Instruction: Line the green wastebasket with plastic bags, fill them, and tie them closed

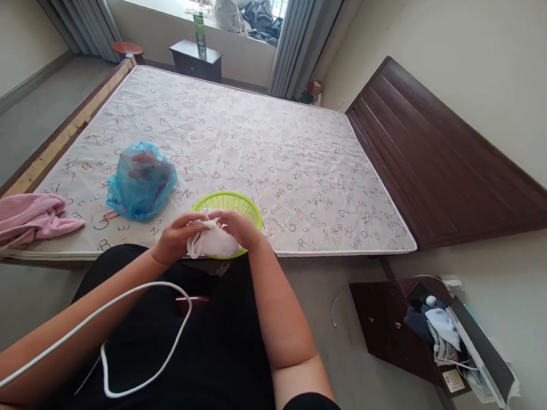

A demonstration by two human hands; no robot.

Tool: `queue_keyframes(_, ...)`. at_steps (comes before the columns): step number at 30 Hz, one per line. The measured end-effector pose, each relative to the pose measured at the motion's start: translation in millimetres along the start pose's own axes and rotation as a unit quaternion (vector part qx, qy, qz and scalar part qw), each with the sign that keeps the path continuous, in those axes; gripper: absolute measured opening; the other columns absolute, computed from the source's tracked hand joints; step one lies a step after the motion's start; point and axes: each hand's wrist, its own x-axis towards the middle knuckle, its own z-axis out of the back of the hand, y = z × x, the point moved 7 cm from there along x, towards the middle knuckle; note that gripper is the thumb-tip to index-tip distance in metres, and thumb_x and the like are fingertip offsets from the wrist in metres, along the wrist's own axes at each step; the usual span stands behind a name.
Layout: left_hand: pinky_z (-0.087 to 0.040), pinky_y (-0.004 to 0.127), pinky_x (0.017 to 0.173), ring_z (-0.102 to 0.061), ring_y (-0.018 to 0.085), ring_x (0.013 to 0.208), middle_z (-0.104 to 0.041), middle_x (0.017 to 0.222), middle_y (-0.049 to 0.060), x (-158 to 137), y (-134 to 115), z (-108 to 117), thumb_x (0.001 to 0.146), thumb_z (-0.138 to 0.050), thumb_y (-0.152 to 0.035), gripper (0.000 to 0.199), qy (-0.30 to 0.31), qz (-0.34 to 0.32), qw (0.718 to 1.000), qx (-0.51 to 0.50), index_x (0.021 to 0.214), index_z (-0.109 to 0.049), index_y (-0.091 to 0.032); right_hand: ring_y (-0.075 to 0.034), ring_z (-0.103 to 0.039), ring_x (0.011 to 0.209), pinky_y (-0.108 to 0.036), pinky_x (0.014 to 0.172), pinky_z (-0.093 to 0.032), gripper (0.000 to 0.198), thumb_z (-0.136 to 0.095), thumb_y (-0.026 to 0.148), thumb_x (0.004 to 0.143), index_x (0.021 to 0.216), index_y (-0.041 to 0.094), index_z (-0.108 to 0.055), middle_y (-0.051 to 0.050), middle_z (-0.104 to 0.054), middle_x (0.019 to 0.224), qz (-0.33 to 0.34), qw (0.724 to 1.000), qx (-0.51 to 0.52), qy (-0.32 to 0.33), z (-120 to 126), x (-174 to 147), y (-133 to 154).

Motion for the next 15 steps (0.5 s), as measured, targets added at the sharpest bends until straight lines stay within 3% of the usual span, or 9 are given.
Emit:
queue_keyframes(5,-0.052,0.045,0.108,-0.063,0.026,0.123,-0.073,0.119,0.011,3.6,-7.7,-8.1,0.097,-0.062,-0.026,0.018,0.02,-0.069,0.995,0.063,0.105,-0.079,-0.024,-0.014,-0.064,0.075,-0.025,0.068,-0.051,0.041,-0.075,0.059,0.081,0.091,0.019,-0.075,-0.001,-0.072,0.086,0.008,1.0,0.023,0.017,-18.2,2.0,3.6)
queue_keyframes(8,-0.043,0.051,0.117,-0.049,0.029,0.142,-0.065,0.138,0.011,2.0,-10.9,-15.3,0.098,-0.058,-0.023,0.025,0.06,-0.091,0.989,0.095,0.116,-0.076,-0.024,-0.013,-0.063,0.068,-0.026,0.065,-0.052,0.044,-0.079,0.059,0.076,0.091,0.018,-0.073,-0.001,-0.07,0.079,0.005,0.994,0.104,-0.032,-10.7,9.0,-3.6)
queue_keyframes(11,-0.036,0.056,0.121,-0.034,0.031,0.152,-0.057,0.15,0.011,-6.6,-8.9,-11.5,0.099,-0.055,-0.022,0.028,0.058,-0.07,0.99,0.104,0.119,-0.075,-0.023,-0.008,-0.05,0.053,-0.02,0.049,-0.042,0.043,-0.083,0.057,0.073,0.082,0.016,-0.07,0.004,-0.058,0.061,0.023,0.972,0.168,-0.161,29.6,15.6,-7.9)
queue_keyframes(13,-0.037,0.056,0.121,-0.042,0.029,0.148,-0.063,0.144,0.012,-17.6,-7.8,-5.6,0.099,-0.052,-0.019,0.029,0.05,-0.059,0.993,0.092,0.117,-0.074,-0.022,-0.005,-0.042,0.047,-0.017,0.042,-0.032,0.04,-0.084,0.052,0.075,0.077,0.016,-0.066,0.007,-0.051,0.055,0.033,0.945,0.2,-0.258,68.0,14.2,-6.4)
queue_keyframes(15,-0.042,0.053,0.118,-0.057,0.027,0.136,-0.07,0.134,0.012,-31.9,-7.0,-5.3,0.1,-0.05,-0.016,0.029,0.082,-0.055,0.993,0.061,0.116,-0.073,-0.022,-0.004,-0.04,0.045,-0.016,0.04,-0.03,0.036,-0.083,0.046,0.078,0.073,0.017,-0.063,0.007,-0.05,0.055,0.03,0.916,0.212,-0.338,103.8,9.2,-3.0)
